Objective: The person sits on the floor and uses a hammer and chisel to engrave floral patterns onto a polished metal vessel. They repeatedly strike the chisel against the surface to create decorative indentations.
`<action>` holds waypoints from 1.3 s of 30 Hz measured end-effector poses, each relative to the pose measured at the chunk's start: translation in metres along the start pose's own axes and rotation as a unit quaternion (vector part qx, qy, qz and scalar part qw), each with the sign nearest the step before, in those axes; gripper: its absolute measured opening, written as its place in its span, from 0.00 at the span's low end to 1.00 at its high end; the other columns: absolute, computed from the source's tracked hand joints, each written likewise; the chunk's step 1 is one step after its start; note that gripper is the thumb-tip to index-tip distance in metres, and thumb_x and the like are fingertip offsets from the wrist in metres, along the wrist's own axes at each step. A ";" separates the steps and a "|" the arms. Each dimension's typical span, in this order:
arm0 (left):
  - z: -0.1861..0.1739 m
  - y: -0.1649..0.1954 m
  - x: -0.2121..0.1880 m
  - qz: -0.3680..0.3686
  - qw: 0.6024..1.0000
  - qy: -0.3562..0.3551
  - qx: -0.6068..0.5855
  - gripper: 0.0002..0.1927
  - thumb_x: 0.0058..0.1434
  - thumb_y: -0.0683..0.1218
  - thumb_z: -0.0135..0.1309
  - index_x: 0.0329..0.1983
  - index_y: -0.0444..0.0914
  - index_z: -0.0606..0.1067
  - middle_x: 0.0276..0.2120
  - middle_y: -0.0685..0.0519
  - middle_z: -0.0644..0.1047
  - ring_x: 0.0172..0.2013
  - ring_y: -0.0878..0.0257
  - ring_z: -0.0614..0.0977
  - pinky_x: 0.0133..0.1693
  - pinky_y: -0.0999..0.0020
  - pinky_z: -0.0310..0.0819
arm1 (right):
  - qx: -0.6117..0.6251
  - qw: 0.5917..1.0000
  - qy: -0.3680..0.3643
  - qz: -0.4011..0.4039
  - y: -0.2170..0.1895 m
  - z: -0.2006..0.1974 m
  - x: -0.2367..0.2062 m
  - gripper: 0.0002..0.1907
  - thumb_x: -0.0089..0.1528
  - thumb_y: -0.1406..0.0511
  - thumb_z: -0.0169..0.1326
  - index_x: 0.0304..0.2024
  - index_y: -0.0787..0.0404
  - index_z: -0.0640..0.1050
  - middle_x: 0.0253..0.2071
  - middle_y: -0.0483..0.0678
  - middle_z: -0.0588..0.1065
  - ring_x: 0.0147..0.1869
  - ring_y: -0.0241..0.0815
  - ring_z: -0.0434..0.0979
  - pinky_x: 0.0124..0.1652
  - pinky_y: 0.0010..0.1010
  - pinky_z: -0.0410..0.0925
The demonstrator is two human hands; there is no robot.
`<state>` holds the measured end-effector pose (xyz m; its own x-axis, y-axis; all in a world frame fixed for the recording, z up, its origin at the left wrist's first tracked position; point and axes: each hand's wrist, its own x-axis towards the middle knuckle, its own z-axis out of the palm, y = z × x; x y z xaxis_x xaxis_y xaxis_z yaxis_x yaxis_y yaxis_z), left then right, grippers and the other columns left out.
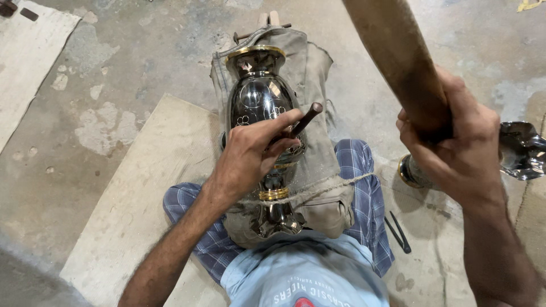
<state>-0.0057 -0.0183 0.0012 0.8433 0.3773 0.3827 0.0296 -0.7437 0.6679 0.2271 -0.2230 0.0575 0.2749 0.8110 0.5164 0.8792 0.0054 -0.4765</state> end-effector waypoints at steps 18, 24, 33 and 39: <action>-0.005 -0.002 0.017 -0.032 0.995 -0.097 0.022 0.22 0.65 0.43 0.58 0.63 0.45 0.73 0.40 0.53 0.85 0.33 0.66 0.88 0.34 0.71 0.88 | 0.004 0.993 -0.015 0.118 0.030 0.029 -0.048 0.26 0.64 0.71 0.58 0.63 0.53 0.71 0.43 0.51 0.80 0.39 0.41 0.82 0.40 0.33 0.79; -0.003 -0.006 0.022 -0.021 0.987 -0.153 0.050 0.23 0.65 0.43 0.58 0.63 0.49 0.73 0.36 0.53 0.86 0.30 0.65 0.88 0.32 0.69 0.87 | 0.076 0.981 0.050 0.169 0.022 0.046 -0.061 0.22 0.66 0.73 0.59 0.61 0.57 0.69 0.40 0.52 0.79 0.42 0.41 0.81 0.41 0.33 0.77; -0.001 -0.008 0.036 0.019 0.973 -0.224 0.060 0.22 0.61 0.42 0.60 0.59 0.48 0.76 0.36 0.55 0.86 0.30 0.67 0.87 0.33 0.70 0.86 | 0.009 0.964 0.000 0.266 0.026 0.069 -0.101 0.28 0.59 0.77 0.57 0.62 0.60 0.71 0.36 0.51 0.78 0.33 0.42 0.79 0.31 0.33 0.76; -0.001 -0.002 0.047 0.041 0.966 -0.250 0.049 0.24 0.60 0.38 0.56 0.59 0.50 0.77 0.35 0.55 0.85 0.28 0.70 0.86 0.28 0.70 0.85 | 0.179 0.949 0.131 0.224 0.012 0.095 -0.116 0.20 0.63 0.76 0.56 0.56 0.61 0.69 0.37 0.48 0.75 0.40 0.42 0.76 0.41 0.34 0.74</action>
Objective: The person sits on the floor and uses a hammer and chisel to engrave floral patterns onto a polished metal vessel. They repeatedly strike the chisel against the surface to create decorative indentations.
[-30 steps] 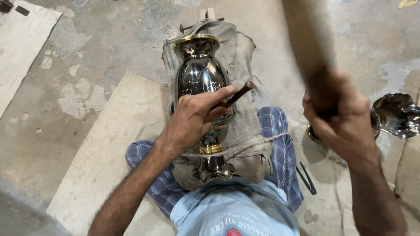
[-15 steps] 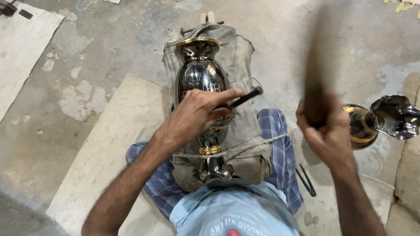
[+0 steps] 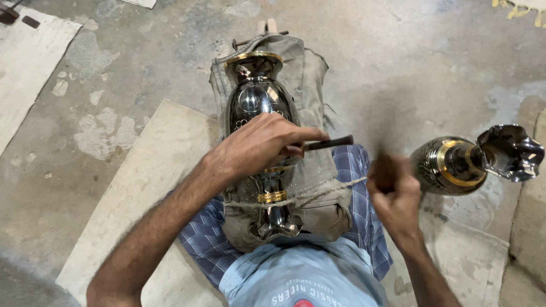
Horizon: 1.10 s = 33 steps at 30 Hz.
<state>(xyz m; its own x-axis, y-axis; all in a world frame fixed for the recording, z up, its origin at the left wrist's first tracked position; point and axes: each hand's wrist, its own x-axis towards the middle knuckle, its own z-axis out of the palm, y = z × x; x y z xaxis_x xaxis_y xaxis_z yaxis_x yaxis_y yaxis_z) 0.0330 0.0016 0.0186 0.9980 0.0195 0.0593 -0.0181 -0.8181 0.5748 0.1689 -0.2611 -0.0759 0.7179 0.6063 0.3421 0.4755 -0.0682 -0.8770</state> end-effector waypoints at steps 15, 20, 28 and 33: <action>0.000 -0.004 0.004 0.125 0.983 0.004 0.135 0.25 0.57 0.41 0.59 0.58 0.51 0.77 0.27 0.58 0.82 0.26 0.68 0.78 0.32 0.66 0.80 | -0.082 0.993 0.014 0.088 0.030 0.021 -0.034 0.15 0.61 0.75 0.57 0.49 0.64 0.72 0.32 0.49 0.75 0.32 0.37 0.74 0.32 0.28 0.69; -0.011 -0.010 0.011 0.044 0.998 -0.040 0.006 0.27 0.57 0.40 0.59 0.61 0.49 0.75 0.34 0.58 0.85 0.30 0.70 0.83 0.37 0.68 0.82 | -0.031 0.995 -0.015 0.094 0.023 0.009 -0.032 0.20 0.60 0.74 0.56 0.54 0.66 0.69 0.39 0.49 0.77 0.42 0.37 0.79 0.43 0.27 0.74; -0.015 0.003 0.016 -0.018 0.991 -0.130 0.039 0.26 0.60 0.41 0.56 0.62 0.54 0.75 0.34 0.59 0.85 0.32 0.69 0.84 0.38 0.68 0.82 | -0.078 0.994 0.004 0.077 0.019 0.009 -0.036 0.28 0.60 0.69 0.62 0.61 0.66 0.68 0.41 0.50 0.75 0.41 0.41 0.77 0.41 0.32 0.73; -0.013 0.005 0.014 0.037 0.988 -0.118 0.093 0.26 0.62 0.41 0.54 0.63 0.54 0.74 0.32 0.59 0.83 0.33 0.68 0.80 0.40 0.68 0.78 | -0.037 0.994 0.036 0.092 0.032 0.014 -0.050 0.25 0.60 0.69 0.61 0.57 0.66 0.68 0.42 0.48 0.72 0.43 0.39 0.76 0.42 0.32 0.73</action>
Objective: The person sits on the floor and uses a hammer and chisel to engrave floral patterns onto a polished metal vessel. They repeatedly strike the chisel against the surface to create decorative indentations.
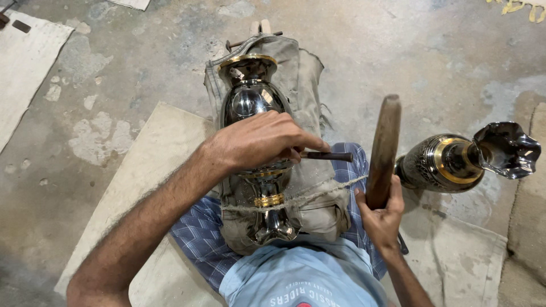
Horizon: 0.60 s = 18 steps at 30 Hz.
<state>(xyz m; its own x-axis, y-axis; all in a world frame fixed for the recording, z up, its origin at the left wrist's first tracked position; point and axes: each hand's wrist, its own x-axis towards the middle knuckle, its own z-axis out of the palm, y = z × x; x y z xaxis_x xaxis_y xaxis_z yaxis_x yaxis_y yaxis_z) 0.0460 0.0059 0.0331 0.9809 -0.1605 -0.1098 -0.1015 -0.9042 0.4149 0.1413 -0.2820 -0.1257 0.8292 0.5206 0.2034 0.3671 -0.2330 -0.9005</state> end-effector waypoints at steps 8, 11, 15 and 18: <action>0.001 -0.001 -0.003 0.017 1.000 0.023 0.007 0.23 0.63 0.43 0.52 0.61 0.54 0.75 0.32 0.60 0.82 0.32 0.67 0.78 0.39 0.68 0.77 | -0.037 0.995 -0.004 0.088 0.030 0.017 -0.018 0.19 0.63 0.69 0.58 0.54 0.63 0.68 0.34 0.47 0.70 0.31 0.36 0.71 0.29 0.27 0.70; 0.001 0.000 -0.003 0.005 0.999 0.013 0.035 0.26 0.63 0.42 0.52 0.64 0.55 0.73 0.29 0.58 0.80 0.31 0.66 0.77 0.38 0.67 0.77 | 0.084 0.992 0.036 -0.082 0.031 0.016 -0.019 0.15 0.66 0.75 0.57 0.51 0.62 0.67 0.42 0.48 0.69 0.45 0.36 0.70 0.45 0.29 0.69; 0.003 0.004 -0.004 0.004 0.998 0.031 0.048 0.28 0.63 0.40 0.51 0.65 0.55 0.73 0.26 0.57 0.79 0.29 0.65 0.76 0.34 0.66 0.78 | -0.008 0.999 -0.019 0.043 0.024 0.013 -0.014 0.20 0.62 0.75 0.55 0.55 0.60 0.67 0.32 0.45 0.71 0.31 0.38 0.70 0.30 0.29 0.69; 0.002 0.008 -0.002 0.009 0.997 0.029 0.075 0.28 0.63 0.38 0.52 0.66 0.54 0.72 0.27 0.56 0.80 0.28 0.65 0.78 0.32 0.65 0.79 | 0.054 0.998 0.011 -0.030 0.016 0.011 -0.008 0.23 0.62 0.76 0.57 0.56 0.60 0.66 0.39 0.45 0.71 0.40 0.39 0.72 0.40 0.27 0.72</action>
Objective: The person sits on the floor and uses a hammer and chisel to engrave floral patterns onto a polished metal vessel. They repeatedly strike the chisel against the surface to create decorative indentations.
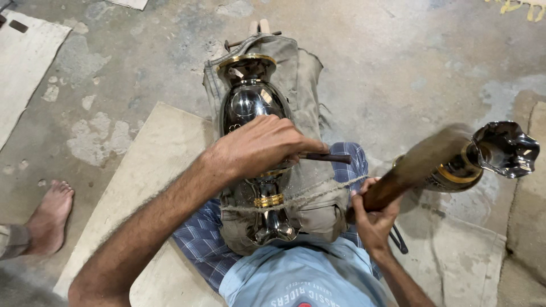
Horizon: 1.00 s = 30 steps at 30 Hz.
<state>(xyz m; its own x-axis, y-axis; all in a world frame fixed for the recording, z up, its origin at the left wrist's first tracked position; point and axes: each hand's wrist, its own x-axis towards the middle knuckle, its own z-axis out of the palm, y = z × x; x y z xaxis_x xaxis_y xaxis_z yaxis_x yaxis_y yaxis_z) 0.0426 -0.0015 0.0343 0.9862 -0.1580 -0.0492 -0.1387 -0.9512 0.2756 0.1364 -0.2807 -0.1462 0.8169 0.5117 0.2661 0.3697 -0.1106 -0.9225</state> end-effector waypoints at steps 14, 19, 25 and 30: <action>0.005 0.002 -0.014 -0.115 0.980 0.064 -0.148 0.23 0.68 0.37 0.47 0.62 0.50 0.75 0.35 0.52 0.86 0.28 0.68 0.85 0.29 0.64 0.83 | 0.134 0.987 -0.076 -0.038 -0.006 -0.022 0.038 0.27 0.61 0.79 0.55 0.59 0.60 0.64 0.44 0.47 0.72 0.48 0.38 0.75 0.48 0.31 0.75; 0.011 0.007 -0.023 -0.134 0.977 0.114 -0.119 0.22 0.67 0.39 0.51 0.63 0.48 0.74 0.38 0.52 0.85 0.24 0.67 0.82 0.24 0.71 0.83 | -0.114 0.990 -0.082 -0.035 -0.026 -0.035 0.057 0.31 0.61 0.78 0.59 0.64 0.59 0.64 0.42 0.50 0.74 0.42 0.42 0.77 0.40 0.33 0.77; 0.016 0.010 -0.032 -0.178 0.958 0.158 -0.162 0.26 0.61 0.42 0.58 0.64 0.47 0.73 0.35 0.53 0.85 0.27 0.66 0.84 0.30 0.67 0.84 | -0.186 0.969 -0.099 -0.127 -0.045 -0.050 0.093 0.28 0.63 0.75 0.60 0.64 0.60 0.69 0.42 0.51 0.80 0.37 0.41 0.82 0.37 0.32 0.79; 0.020 0.014 -0.040 -0.156 0.942 0.237 -0.180 0.26 0.60 0.41 0.60 0.64 0.44 0.73 0.38 0.53 0.86 0.32 0.65 0.87 0.36 0.64 0.86 | -0.142 0.973 -0.099 -0.155 -0.067 -0.058 0.103 0.31 0.63 0.71 0.61 0.68 0.55 0.69 0.46 0.52 0.79 0.47 0.39 0.82 0.49 0.31 0.79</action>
<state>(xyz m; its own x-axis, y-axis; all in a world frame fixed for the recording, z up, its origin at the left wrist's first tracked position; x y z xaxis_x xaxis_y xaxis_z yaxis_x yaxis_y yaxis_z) -0.0005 -0.0141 0.0208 0.9150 0.3323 0.2287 0.1205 -0.7662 0.6312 0.2219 -0.2698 -0.0407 0.5561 0.7088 0.4340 0.7151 -0.1421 -0.6844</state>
